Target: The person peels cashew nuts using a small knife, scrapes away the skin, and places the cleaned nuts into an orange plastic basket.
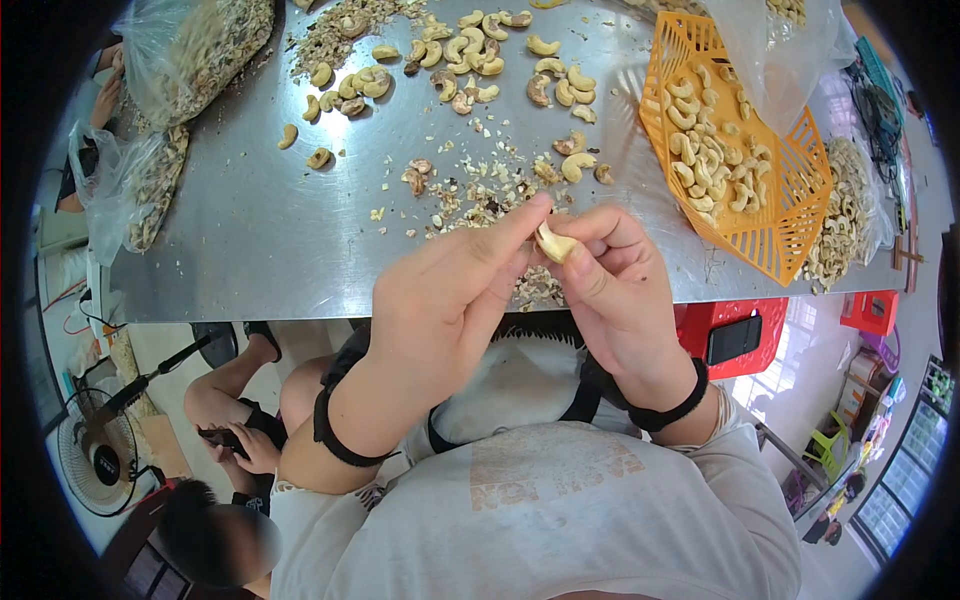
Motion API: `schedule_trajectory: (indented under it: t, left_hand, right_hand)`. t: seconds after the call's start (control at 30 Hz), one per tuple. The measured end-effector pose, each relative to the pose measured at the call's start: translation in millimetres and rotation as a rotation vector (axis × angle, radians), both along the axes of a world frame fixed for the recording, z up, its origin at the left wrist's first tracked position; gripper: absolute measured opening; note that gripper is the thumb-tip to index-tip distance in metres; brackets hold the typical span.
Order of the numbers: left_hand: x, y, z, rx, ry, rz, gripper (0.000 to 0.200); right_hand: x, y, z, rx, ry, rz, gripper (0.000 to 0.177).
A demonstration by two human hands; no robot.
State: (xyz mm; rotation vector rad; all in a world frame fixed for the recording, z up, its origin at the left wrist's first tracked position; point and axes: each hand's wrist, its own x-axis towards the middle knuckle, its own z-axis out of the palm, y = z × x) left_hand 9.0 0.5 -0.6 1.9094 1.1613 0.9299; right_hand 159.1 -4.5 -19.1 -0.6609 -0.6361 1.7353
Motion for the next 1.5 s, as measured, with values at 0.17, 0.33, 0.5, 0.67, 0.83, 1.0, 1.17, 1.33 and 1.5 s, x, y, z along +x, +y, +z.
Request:
schedule_trajectory:
  t: [0.17, 0.33, 0.5, 0.67, 0.83, 1.0, 1.17, 1.33, 1.5]
  left_hand:
    - [-1.1, 0.3, -2.4, -0.095, -0.183, 0.020, 0.036]
    - [4.5, -3.2, 3.4, -0.202, -0.240, 0.040, 0.034]
    - [-3.9, 1.7, -1.5, -0.095, -0.121, -0.002, 0.035]
    - [-5.9, 1.2, 6.6, -0.198, -0.184, -0.040, 0.032]
    - [-8.2, 1.0, 11.3, -0.320, -0.212, -0.095, 0.031]
    - [-15.0, 4.9, 8.1, -0.267, -0.171, -0.147, 0.032]
    - [-12.3, 4.1, 10.7, -0.257, -0.160, -0.088, 0.030]
    - [-11.7, 4.7, 19.1, -0.546, -0.368, -0.111, 0.029]
    - [-9.1, 2.6, 9.7, -0.451, -0.338, -0.116, 0.030]
  right_hand:
    - [-0.1, 0.7, 2.2, -0.007, 0.007, 0.010, 0.016]
    - [2.1, 1.6, 0.7, -0.025, 0.007, 0.026, 0.016]
    - [-0.3, 1.3, -0.1, 0.029, -0.050, 0.008, 0.015]
    - [3.6, 2.0, 2.1, 0.043, -0.058, 0.056, 0.015]
    - [7.8, 2.5, 0.2, 0.025, -0.039, 0.099, 0.014]
    - [10.0, 2.5, -2.7, 0.093, -0.066, 0.104, 0.013]
    - [14.1, 4.1, -3.8, 0.105, -0.067, 0.171, 0.014]
    - [18.2, 4.9, -3.3, 0.099, -0.088, 0.204, 0.015]
    - [19.6, 5.5, -3.5, 0.084, -0.112, 0.211, 0.016]
